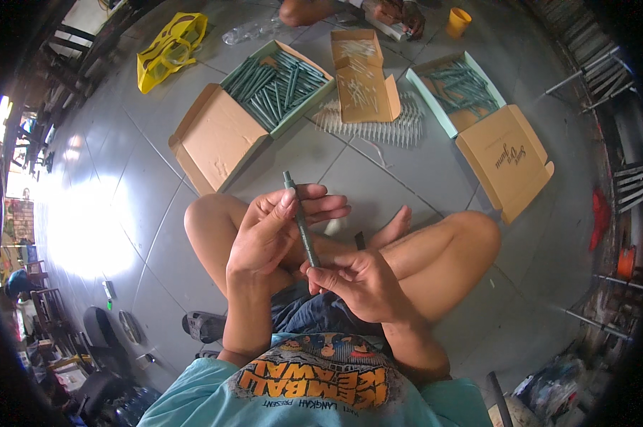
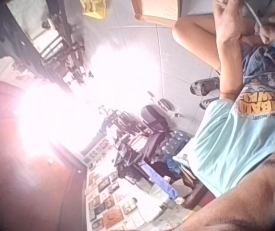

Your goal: The person assembles a pen by inserting an ink cartridge and spring into the pen barrel and then screwing on the tip by hand.

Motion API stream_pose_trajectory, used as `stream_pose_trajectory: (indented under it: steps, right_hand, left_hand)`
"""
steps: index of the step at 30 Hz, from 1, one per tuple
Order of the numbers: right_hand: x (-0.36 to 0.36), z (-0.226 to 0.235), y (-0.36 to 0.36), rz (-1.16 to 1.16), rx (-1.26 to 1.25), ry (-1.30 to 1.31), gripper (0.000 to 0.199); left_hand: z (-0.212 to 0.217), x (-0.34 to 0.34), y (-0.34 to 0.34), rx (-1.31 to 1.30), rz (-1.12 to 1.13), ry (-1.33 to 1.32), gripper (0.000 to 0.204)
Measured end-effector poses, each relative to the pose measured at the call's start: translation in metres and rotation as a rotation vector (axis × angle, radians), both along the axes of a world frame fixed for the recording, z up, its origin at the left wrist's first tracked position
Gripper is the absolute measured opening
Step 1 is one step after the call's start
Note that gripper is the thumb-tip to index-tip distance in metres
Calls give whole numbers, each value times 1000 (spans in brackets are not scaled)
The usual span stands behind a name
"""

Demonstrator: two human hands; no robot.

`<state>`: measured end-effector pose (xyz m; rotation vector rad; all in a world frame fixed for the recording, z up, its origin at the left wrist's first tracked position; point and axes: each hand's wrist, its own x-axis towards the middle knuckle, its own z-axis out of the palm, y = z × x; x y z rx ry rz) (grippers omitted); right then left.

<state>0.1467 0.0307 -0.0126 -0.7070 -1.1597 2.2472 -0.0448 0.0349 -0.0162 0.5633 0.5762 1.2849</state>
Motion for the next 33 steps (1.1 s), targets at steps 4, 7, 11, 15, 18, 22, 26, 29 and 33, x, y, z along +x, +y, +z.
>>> stream_pose_trajectory:
  steps: [4, 7, 11, 15, 18, 22, 26, 29, 33]
  right_hand:
    - [2, 3, -2, -13, -1, 2, 21]
    - [2, 5, 1, -57, 46, -20, 23]
    - [-3, 10, 0, -88, 17, -75, 24]
    - [-9, 14, -4, -94, 131, -156, 24]
    - [-12, 17, -7, -117, 175, -209, 22]
    - [-12, 16, -8, -116, 216, -243, 22]
    - [-8, 20, 4, -44, 326, -356, 25]
    - [-3, 14, 21, -77, 465, -394, 29]
    - [-18, 20, 46, -73, 252, -349, 34]
  left_hand:
    - [1, 0, -3, -16, 35, 82, 43]
    - [-6, 2, -12, -75, 37, 129, 48]
    - [-8, 1, -12, -77, 148, -112, 56]
    - [4, -4, -2, -33, 226, 23, 50]
    - [14, -3, 3, -23, 284, 305, 34]
    - [10, -2, 3, -55, 270, 268, 33]
    - [9, 0, -1, -72, 308, 322, 34]
    - [13, 4, 1, -19, 303, 482, 35]
    - [25, 16, 0, -45, 240, 485, 34]
